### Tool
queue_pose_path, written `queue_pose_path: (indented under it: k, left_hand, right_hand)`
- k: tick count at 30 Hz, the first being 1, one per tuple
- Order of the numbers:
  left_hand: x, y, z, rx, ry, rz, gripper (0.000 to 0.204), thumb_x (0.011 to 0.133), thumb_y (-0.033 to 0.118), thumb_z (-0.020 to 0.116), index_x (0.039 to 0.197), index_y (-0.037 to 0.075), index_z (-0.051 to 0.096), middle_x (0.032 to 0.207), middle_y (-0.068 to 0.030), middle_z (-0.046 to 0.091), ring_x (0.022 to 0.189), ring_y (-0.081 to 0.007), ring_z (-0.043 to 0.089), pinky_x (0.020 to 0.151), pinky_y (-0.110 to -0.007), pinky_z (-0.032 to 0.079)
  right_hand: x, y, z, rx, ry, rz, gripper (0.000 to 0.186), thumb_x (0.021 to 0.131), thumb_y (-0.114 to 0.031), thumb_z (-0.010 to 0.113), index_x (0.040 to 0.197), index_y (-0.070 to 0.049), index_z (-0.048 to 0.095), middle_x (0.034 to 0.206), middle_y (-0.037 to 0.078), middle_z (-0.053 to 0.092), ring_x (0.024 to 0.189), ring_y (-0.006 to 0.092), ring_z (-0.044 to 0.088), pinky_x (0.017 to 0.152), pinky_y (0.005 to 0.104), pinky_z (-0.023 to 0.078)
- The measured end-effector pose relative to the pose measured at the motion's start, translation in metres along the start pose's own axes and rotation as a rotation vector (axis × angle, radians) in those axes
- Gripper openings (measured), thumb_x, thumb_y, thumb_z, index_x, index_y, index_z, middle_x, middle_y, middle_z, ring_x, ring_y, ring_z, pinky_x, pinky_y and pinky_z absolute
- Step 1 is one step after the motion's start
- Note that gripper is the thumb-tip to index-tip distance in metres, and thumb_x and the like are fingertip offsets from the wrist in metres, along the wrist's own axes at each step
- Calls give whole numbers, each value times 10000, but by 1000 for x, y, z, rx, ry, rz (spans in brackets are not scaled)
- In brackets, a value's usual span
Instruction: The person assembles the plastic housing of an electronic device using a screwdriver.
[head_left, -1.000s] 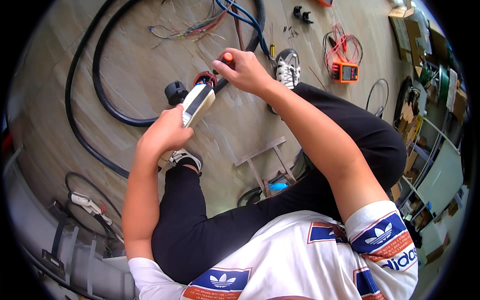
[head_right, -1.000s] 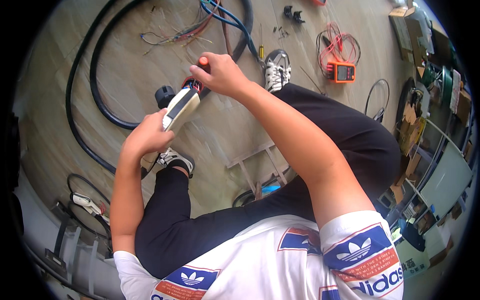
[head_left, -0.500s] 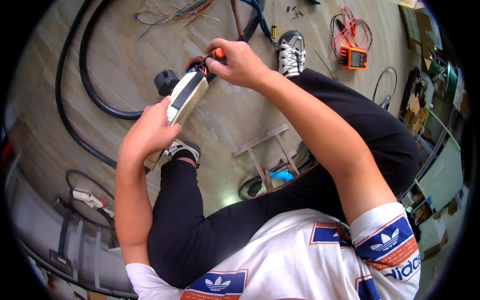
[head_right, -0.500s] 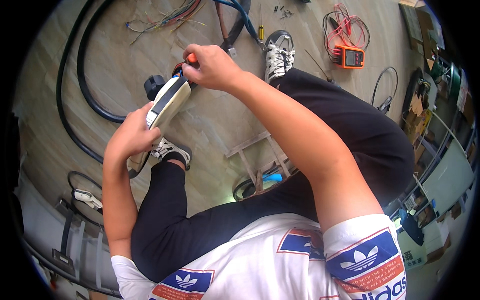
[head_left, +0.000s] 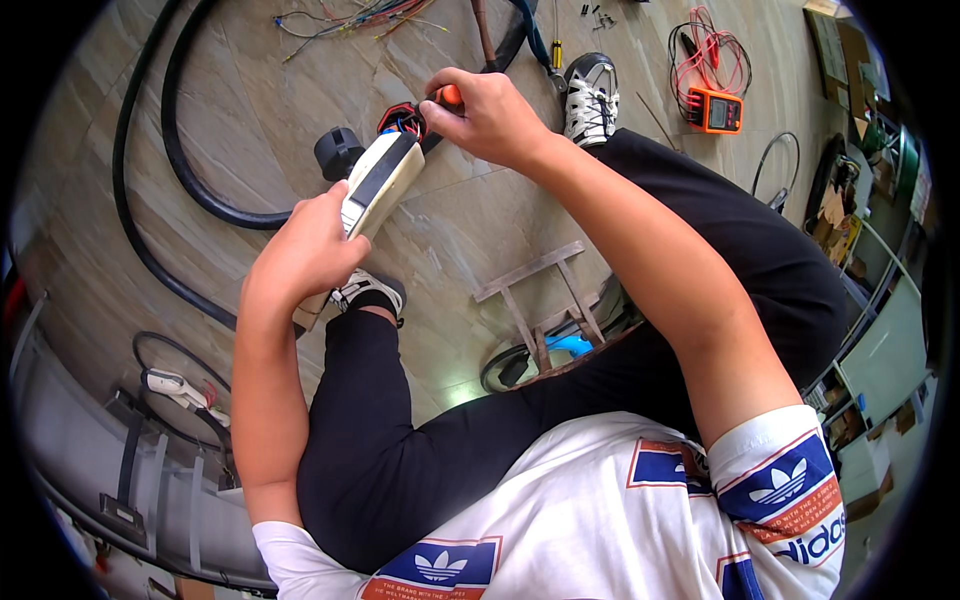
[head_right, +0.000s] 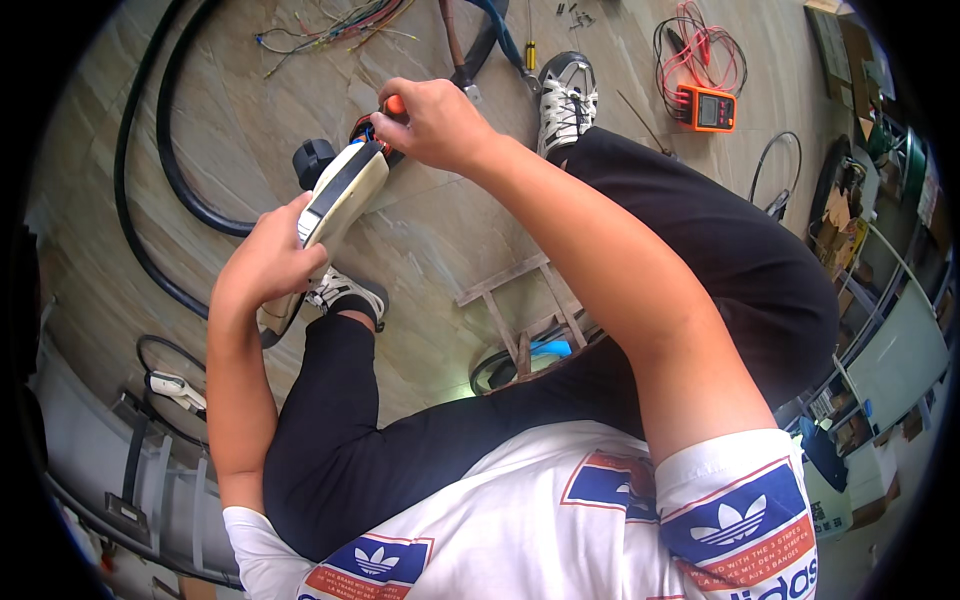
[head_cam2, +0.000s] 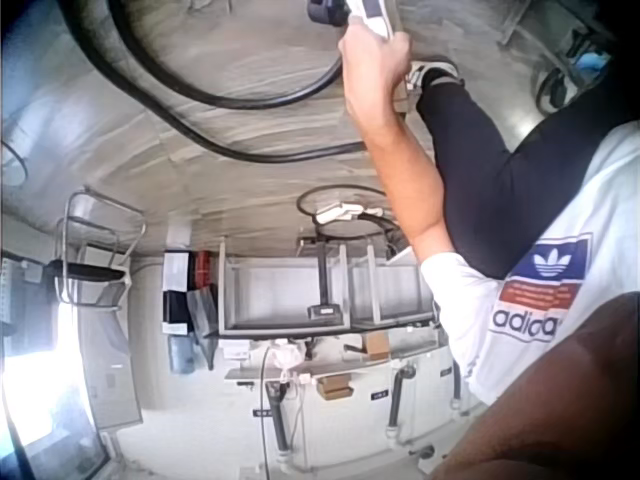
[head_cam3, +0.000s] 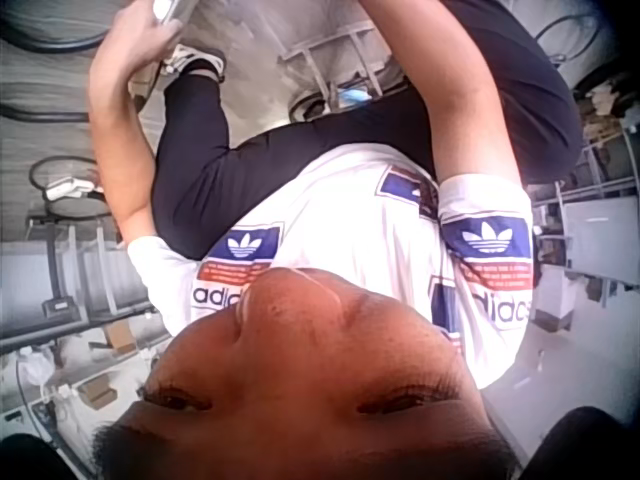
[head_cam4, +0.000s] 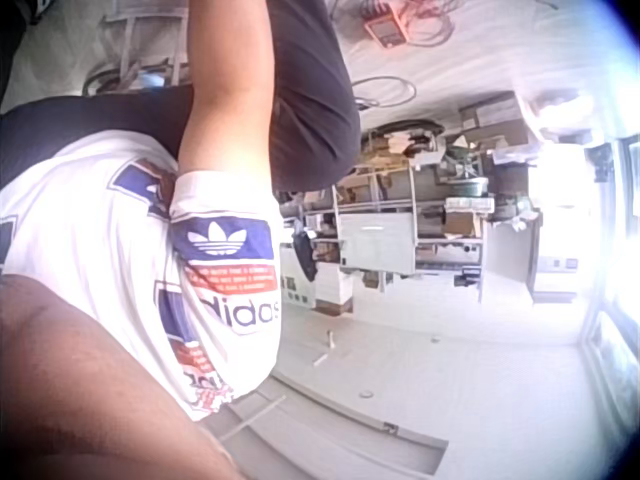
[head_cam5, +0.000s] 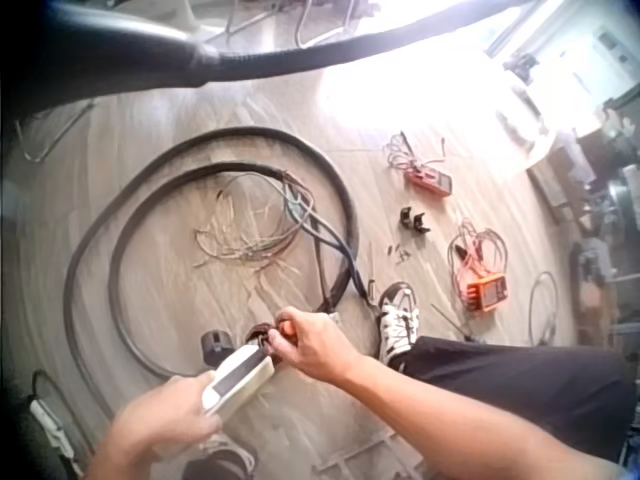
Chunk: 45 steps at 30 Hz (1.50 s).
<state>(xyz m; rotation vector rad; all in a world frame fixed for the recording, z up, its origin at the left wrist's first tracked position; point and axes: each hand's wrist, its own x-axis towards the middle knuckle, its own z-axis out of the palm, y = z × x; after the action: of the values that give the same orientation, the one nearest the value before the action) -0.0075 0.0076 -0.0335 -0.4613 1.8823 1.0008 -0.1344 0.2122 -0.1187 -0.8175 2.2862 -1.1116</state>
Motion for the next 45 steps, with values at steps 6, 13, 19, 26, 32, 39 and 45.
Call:
queue_pose_path:
  k: [6,13,19,26,32,39,45]
  left_hand:
    - [2,-4,2,27,25,0,632,722,73,544,1335,-61,464,768,-186,631,541,-225,631,555,-351,533]
    - [-2,2,-1,-10,-3,-16,636,728,71,542,1342,-68,452,787,-194,629,543,-225,630,556,-353,536]
    - [-1,0,0,-1,-2,-15,659,729,71,543,1359,-83,430,794,-199,631,545,-224,633,560,-352,538]
    - [-2,3,-1,-6,-7,-20,689,727,72,545,1379,-101,404,792,-211,632,544,-228,640,564,-350,538]
    - [-2,4,-2,6,-19,-22,682,725,73,546,1370,-103,410,787,-212,635,554,-231,650,566,-355,538]
    - [-2,3,-2,-5,-8,0,683,716,76,548,1358,-114,415,740,-218,636,555,-243,649,586,-363,533]
    - [1,-4,1,73,-13,42,660,714,64,531,1328,-150,418,639,-217,622,562,-261,656,603,-366,524]
  right_hand:
    - [-2,-1,3,-25,18,49,242,881,-245,677,929,-9,656,676,123,660,586,252,634,574,321,501]
    - [-1,-6,1,-50,34,59,252,879,-257,681,927,-11,658,675,121,657,581,245,631,571,318,499]
    - [-3,-4,1,-57,17,71,251,878,-260,685,927,-15,659,670,116,652,575,251,623,563,320,494]
    - [-5,-4,2,-34,33,40,246,876,-257,687,921,-17,656,678,120,652,581,258,627,568,326,497]
    - [-3,-6,2,-51,14,22,242,868,-255,691,917,-22,648,670,134,637,593,290,624,572,346,496]
    - [-4,-21,8,-244,-17,-126,235,828,-269,688,874,-44,638,695,138,646,646,326,643,592,405,511]
    - [13,-71,20,-631,-254,49,275,833,-329,625,768,-69,684,697,124,680,658,308,683,595,400,530]
